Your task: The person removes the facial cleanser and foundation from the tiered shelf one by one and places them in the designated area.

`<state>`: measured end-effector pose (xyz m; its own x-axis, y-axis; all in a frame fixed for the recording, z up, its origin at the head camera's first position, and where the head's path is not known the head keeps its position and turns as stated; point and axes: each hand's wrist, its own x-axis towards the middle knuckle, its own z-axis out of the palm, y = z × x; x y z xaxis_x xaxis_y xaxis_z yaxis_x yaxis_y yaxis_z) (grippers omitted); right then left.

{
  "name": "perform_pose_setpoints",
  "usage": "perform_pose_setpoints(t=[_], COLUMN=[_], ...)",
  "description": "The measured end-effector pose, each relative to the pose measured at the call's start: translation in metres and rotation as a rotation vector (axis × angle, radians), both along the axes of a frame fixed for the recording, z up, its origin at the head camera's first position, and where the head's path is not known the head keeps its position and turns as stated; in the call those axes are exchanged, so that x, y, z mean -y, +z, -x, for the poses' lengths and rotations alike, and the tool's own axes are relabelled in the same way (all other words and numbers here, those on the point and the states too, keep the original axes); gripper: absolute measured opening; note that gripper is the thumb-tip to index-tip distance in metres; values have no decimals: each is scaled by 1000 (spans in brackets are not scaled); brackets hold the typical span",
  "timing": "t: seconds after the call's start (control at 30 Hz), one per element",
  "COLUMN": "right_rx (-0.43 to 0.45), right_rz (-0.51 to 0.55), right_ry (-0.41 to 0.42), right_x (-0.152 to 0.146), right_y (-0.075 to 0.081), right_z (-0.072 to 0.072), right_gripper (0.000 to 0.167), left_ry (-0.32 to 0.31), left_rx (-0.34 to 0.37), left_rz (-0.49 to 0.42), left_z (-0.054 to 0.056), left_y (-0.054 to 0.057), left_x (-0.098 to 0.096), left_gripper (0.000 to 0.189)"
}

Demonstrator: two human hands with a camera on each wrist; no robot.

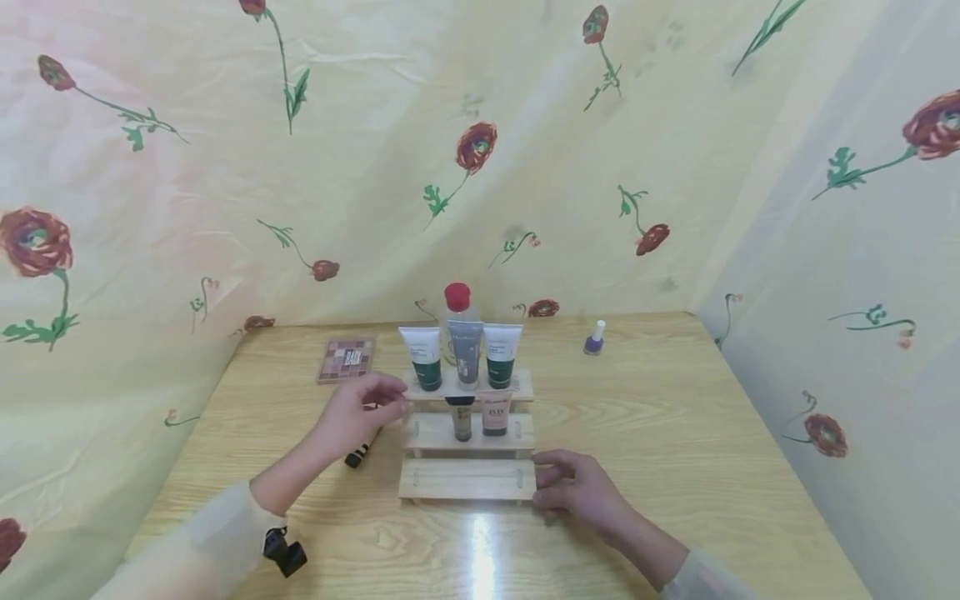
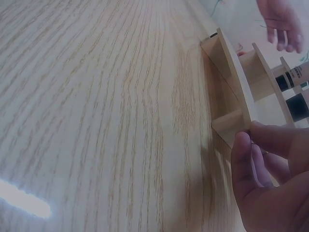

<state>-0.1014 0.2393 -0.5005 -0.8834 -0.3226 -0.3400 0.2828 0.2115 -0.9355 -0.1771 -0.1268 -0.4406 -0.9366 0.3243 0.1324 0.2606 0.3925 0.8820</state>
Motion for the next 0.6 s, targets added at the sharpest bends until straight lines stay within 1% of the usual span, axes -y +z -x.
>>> perform_pose_setpoints(t=[0.1, 0.2, 0.27, 0.37, 0.43, 0.6], right_rx=[1, 6, 8, 8, 8, 8], right_rz=[5, 6, 6, 2, 2, 2], right_ry=[-1, -2, -1, 2, 3, 3], right_x=[0, 0, -1, -1, -1, -2], right_y=[0, 0, -1, -1, -2, -3], right_z=[0, 1, 1, 2, 2, 1], right_gripper=[67, 67, 67, 67, 67, 67], left_ry=[-59, -100, -122, -140, -142, -159], left_rx=[9, 15, 16, 20, 30, 32], left_rz=[-20, -32, -24, 1, 14, 7], left_z=[-5, -5, -4, -3, -3, -3], left_y=[5, 6, 7, 7, 6, 4], left_x=[-16, -29, -36, -43, -46, -52], left_gripper=[28, 33, 37, 40, 41, 37])
